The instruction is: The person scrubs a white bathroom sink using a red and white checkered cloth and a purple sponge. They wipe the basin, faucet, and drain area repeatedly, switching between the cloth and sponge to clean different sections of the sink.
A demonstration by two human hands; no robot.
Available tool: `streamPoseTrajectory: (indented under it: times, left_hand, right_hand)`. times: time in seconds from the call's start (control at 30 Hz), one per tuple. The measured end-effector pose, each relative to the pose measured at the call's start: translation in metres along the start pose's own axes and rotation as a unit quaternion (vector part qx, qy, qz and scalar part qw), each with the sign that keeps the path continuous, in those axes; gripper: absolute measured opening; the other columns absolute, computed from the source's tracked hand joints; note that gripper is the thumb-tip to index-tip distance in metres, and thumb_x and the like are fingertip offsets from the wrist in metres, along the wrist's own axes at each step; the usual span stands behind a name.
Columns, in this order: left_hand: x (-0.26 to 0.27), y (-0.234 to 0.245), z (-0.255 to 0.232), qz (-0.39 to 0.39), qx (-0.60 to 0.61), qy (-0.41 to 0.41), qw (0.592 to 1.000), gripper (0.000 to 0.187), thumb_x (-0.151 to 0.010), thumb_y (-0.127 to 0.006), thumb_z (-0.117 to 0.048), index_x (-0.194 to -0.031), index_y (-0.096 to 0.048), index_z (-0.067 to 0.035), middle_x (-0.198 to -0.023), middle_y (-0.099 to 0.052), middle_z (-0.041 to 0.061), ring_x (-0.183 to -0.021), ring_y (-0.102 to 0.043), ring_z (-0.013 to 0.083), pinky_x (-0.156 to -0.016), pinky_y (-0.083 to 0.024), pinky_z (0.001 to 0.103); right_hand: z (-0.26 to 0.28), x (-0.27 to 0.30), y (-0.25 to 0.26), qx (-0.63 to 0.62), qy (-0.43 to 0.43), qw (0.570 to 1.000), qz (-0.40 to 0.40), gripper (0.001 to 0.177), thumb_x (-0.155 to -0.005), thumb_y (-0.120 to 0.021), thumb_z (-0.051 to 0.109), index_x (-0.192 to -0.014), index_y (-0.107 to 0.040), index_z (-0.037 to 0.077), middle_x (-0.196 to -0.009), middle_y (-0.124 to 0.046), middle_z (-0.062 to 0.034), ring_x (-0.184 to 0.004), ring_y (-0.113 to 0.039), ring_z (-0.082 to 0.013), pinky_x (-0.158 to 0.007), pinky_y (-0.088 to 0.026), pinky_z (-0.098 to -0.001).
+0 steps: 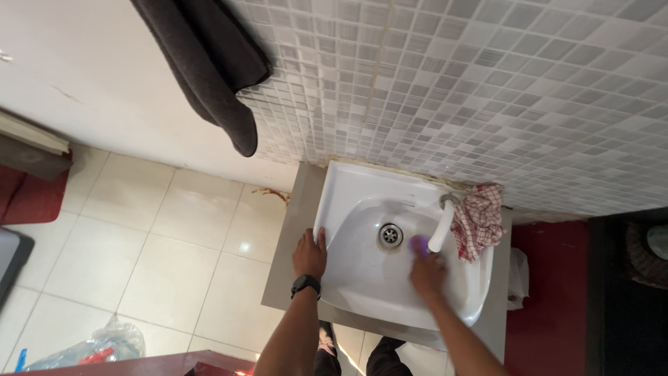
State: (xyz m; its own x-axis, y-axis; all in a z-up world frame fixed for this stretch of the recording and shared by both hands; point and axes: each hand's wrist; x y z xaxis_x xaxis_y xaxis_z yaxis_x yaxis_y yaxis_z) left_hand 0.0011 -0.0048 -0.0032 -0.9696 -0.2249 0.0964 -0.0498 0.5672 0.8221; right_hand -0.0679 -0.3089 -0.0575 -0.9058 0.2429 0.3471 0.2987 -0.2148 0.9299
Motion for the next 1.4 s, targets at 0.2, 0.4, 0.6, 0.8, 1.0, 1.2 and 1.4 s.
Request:
streamPoseTrajectory:
  times: [0.2,0.4,0.6,0.8,1.0,1.2,1.4]
  left_hand:
    - [-0.002,-0.001,0.004,-0.007,0.000,-0.006,1.000,0.042,-0.106,-0.045,-0.047,-0.108,-0.060,-0.007,-0.102,-0.071,0.016,-0.098,-0.069,0.0381,-0.079,-0.056,0.052]
    - [0.001,0.000,0.003,-0.014,0.011,-0.017,1.000,0.042,-0.105,-0.046,-0.046,-0.109,-0.059,-0.006,-0.101,-0.071,0.016,-0.097,-0.069,0.0391,-0.078,-0.056,0.053]
    - [0.003,0.003,0.001,-0.002,0.010,-0.011,1.000,0.043,-0.106,-0.044,-0.046,-0.109,-0.059,-0.007,-0.103,-0.070,0.017,-0.099,-0.068,0.0386,-0.079,-0.056,0.052]
    - [0.002,0.006,-0.001,0.004,0.017,-0.005,1.000,0.044,-0.106,-0.043,-0.047,-0.110,-0.058,-0.006,-0.105,-0.070,0.016,-0.100,-0.068,0.0380,-0.080,-0.056,0.052]
    - [0.001,0.007,-0.001,0.010,0.007,-0.005,1.000,0.044,-0.106,-0.043,-0.047,-0.110,-0.058,-0.007,-0.104,-0.070,0.016,-0.100,-0.068,0.0376,-0.080,-0.055,0.053]
    - [0.000,0.007,-0.001,0.014,0.011,0.001,1.000,0.044,-0.106,-0.043,-0.048,-0.110,-0.058,-0.007,-0.103,-0.071,0.016,-0.101,-0.068,0.0373,-0.080,-0.056,0.053]
    - [0.003,0.004,0.001,0.009,0.009,-0.003,1.000,0.045,-0.106,-0.042,-0.048,-0.112,-0.059,-0.007,-0.105,-0.071,0.017,-0.100,-0.068,0.0380,-0.081,-0.055,0.052]
  right_hand:
    - [0.029,-0.050,-0.013,-0.170,0.078,0.982,-0.017,0.078,-0.098,-0.059,0.029,-0.164,-0.019,0.027,-0.147,-0.040,-0.0325,-0.129,-0.044,-0.0512,-0.111,-0.037,-0.0589]
    - [0.109,-0.008,-0.038,-0.225,0.184,0.949,0.126,0.077,-0.096,-0.060,0.023,-0.161,-0.022,0.040,-0.156,-0.035,-0.0174,-0.141,-0.037,-0.0438,-0.121,-0.028,-0.0526]
    - [0.024,0.019,-0.002,-0.021,0.116,0.993,0.029,0.072,-0.095,-0.055,0.015,-0.158,-0.031,0.041,-0.160,-0.033,-0.0198,-0.133,-0.046,-0.0507,-0.099,-0.045,-0.0664]
    - [0.033,-0.042,-0.002,-0.101,0.094,0.975,-0.172,0.084,-0.090,-0.062,0.017,-0.162,-0.020,0.027,-0.150,-0.038,-0.0268,-0.129,-0.044,-0.0500,-0.105,-0.038,-0.0656]
    - [0.115,-0.022,-0.035,-0.182,0.151,0.969,0.076,0.082,-0.096,-0.058,0.016,-0.164,-0.016,0.033,-0.153,-0.034,-0.0236,-0.134,-0.043,-0.0464,-0.113,-0.036,-0.0554]
    - [0.020,-0.006,0.009,-0.109,-0.061,0.992,0.026,0.068,-0.103,-0.044,0.017,-0.167,-0.026,0.028,-0.139,-0.062,-0.0160,-0.116,-0.066,-0.0372,-0.098,-0.051,-0.0568]
    - [0.036,0.007,-0.019,-0.105,0.067,0.992,-0.014,0.070,-0.097,-0.054,0.023,-0.161,-0.026,0.018,-0.143,-0.047,-0.0289,-0.121,-0.054,-0.0490,-0.097,-0.049,-0.0595]
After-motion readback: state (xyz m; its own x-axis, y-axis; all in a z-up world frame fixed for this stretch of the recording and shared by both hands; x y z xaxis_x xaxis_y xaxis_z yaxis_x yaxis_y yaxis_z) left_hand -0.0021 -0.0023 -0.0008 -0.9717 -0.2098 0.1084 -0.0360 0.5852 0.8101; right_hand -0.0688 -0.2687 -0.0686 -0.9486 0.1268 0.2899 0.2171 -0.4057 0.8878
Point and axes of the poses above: each hand's wrist, its own x-axis away from the middle knuckle, its own y-axis out of the back of the hand, z = x × y
